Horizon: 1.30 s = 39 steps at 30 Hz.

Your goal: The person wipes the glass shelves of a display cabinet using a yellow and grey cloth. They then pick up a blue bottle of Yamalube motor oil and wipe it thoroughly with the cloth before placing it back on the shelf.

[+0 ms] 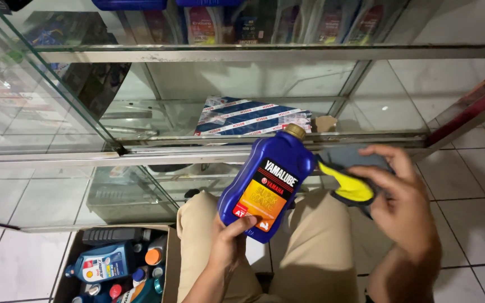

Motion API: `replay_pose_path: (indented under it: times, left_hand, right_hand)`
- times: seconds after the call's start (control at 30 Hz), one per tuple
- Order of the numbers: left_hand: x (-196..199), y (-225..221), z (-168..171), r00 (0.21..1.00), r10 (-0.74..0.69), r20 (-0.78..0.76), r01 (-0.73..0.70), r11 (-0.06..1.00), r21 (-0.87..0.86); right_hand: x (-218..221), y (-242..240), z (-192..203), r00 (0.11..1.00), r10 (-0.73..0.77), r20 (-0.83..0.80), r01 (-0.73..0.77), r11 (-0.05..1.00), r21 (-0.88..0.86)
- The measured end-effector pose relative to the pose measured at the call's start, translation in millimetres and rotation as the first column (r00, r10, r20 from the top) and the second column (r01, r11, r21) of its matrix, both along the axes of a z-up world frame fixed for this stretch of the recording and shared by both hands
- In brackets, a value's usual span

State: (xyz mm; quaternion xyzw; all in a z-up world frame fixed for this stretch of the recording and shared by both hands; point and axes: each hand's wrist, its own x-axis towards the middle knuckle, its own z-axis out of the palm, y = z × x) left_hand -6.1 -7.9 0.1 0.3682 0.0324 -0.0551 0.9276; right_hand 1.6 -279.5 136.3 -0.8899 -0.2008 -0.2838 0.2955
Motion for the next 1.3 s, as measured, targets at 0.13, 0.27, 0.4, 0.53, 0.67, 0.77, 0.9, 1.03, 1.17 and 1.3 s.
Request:
replay_pose_path:
  times: [0.13, 0.27, 0.4, 0.53, 0.67, 0.77, 0.9, 1.03, 1.17, 1.3]
  left_hand:
    - [-2.5, -6.9, -0.4, 1.0, 0.0, -0.021, 0.0, 1.0, -0.03]
    - [-7.6, -14.5, 1.6, 0.999, 0.015, -0.032, -0.016, 0.999, -0.04]
    - [-11.1, -17.3, -7.5, 0.997, -0.047, -0.065, 0.043, 0.997, -0.057]
    - [-7.7, -11.5, -8.1, 0.996, -0.023, -0.088, 0.012, 0.993, -0.117]
    - [-9.1, -1.8, -22.5, 1.0, 0.008, -0.013, -0.01, 0.995, -0.104]
    - [-8.8, -2.0, -11.8, 0.999, -0.008, 0.041, 0.011, 0.997, -0.07]
    - [0.1, 1.8, -36.3, 0.989, 0.097, 0.114, -0.091, 0.994, -0.055]
    - [4.7, 15.3, -75.0, 0.984, 0.172, 0.055, -0.179, 0.959, 0.217]
    - [3.3, 25.4, -52.3, 0.971, 0.09, 0.221, -0.132, 0.974, 0.184]
    - [-1.6, 27.4, 25.3, 0.971, 0.009, 0.24, -0.047, 0.987, 0.151]
  right_hand:
    - [4.5, 28.4, 3.5, 0.971, 0.058, 0.234, -0.132, 0.939, 0.317]
    - [29.3, 35.9, -18.6, 0.937, 0.048, 0.345, -0.317, 0.529, 0.787]
    - [49.8, 37.1, -46.0, 0.891, 0.119, 0.438, -0.449, 0.099, 0.888]
    - [58.5, 74.0, -45.0, 0.879, 0.28, 0.385, -0.414, 0.049, 0.909]
    - [54.3, 92.6, -36.5, 0.981, 0.069, 0.181, -0.142, 0.894, 0.424]
    - [56.1, 103.3, -30.4, 0.936, 0.028, 0.35, -0.042, 0.999, 0.032]
    - [49.3, 125.3, -48.7, 0.903, 0.356, 0.24, -0.361, 0.932, -0.028]
    - [29.6, 128.5, -73.8, 0.854, 0.52, 0.037, -0.507, 0.845, -0.167]
    - [46.2, 114.1, -69.6, 0.782, 0.623, 0.028, -0.556, 0.717, -0.42]
    - [91.6, 74.8, -51.7, 0.861, 0.456, 0.225, -0.348, 0.851, -0.393]
